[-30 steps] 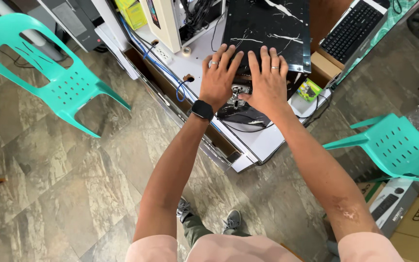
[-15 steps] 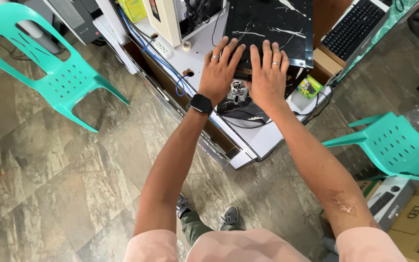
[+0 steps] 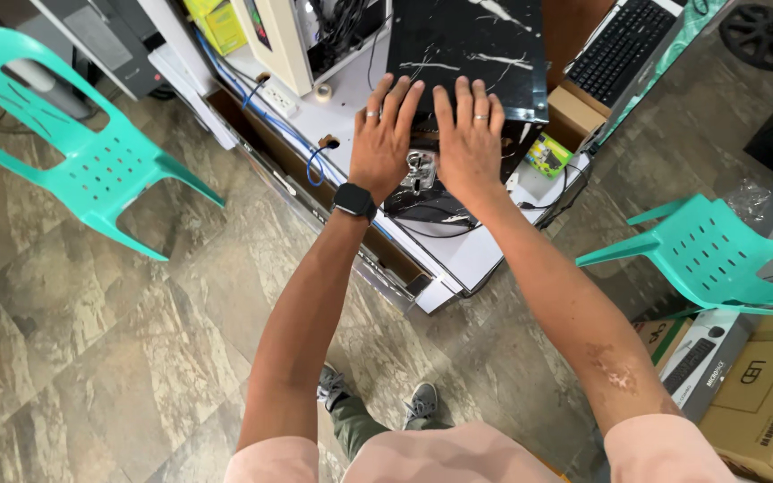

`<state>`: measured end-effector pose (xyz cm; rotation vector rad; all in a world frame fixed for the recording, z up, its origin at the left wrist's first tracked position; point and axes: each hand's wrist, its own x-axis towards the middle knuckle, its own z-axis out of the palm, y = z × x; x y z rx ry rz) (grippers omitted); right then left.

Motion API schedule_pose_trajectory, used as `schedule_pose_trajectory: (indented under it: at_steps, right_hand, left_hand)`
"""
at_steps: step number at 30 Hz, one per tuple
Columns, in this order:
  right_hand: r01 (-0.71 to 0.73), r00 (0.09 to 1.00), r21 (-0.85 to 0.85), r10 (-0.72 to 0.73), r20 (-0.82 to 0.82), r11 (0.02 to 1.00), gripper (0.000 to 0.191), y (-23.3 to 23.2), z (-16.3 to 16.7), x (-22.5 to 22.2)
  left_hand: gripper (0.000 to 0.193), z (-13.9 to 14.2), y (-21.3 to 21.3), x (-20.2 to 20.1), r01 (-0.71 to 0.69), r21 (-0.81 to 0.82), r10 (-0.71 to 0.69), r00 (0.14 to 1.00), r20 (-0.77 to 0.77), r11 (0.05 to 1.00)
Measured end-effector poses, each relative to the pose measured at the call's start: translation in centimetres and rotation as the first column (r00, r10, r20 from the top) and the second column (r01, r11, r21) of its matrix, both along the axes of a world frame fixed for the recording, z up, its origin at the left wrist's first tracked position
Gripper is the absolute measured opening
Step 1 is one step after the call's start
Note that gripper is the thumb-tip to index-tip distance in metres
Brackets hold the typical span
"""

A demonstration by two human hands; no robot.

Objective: The person stands at a desk in a computer shop and works on the rear panel of a computer case, using both hands to connect and seat cables and small components into the back of the case. They continue manipulating the rear connectors and repositioning the case throughout the episode.

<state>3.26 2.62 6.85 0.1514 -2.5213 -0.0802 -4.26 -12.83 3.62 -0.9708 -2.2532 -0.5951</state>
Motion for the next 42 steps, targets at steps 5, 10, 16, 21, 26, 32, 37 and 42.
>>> schedule_pose_trajectory:
  at_steps: [5,10,16,21,26,32,37,42]
  right_hand:
    - [-0.009,1.0,-0.026,0.008,-0.016,1.0,0.095,0.3,-0.2,0.1]
    - [0.0,0.999,-0.004,0.0,-0.037,1.0,0.098,0.4,-0.4,0.1]
    - [-0.052,0.998,-0.07,0.049,-0.047,0.996,0.116,0.8,-0.2,0.3]
    - [-0.029,0.999,-0.035,0.028,-0.041,0.999,0.108,0.5,0.2,0.4]
    - [-0.026,0.999,-0.035,0.024,-0.048,0.999,0.099,0.2,0.7,0.4]
    - [-0.034,0.998,-0.047,0.031,-0.061,0.998,0.103,0.2,1.0,0.8]
    - [-0.027,0.997,-0.025,0.025,-0.066,0.999,0.096,0.1,1.0,0.8]
    - [-0.02,0.999,-0.035,0.019,-0.046,0.999,0.095,0.1,1.1,0.7]
  left_hand:
    - [0.083,0.5,0.5,0.3,-0.029,-0.027,0.029,0.999,0.025,0.999]
    - [0.082,0.4,1.0,0.5,-0.052,-0.027,0.053,0.998,0.042,0.998]
    - [0.096,0.2,0.4,0.0,-0.032,-0.011,0.032,0.999,-0.015,0.999]
    - [0.096,0.2,0.1,0.0,0.0,0.011,0.0,1.0,-0.003,1.0]
    - [0.087,0.6,0.4,0.2,-0.023,0.017,0.023,1.0,0.009,1.0]
    - [0.082,1.3,0.7,0.8,-0.051,0.011,0.051,0.998,0.037,0.999]
    - [0.085,1.8,0.7,1.0,-0.048,0.029,0.047,0.998,0.037,0.998]
    - [0.091,2.2,0.6,1.4,-0.038,0.024,0.036,0.997,0.07,0.999]
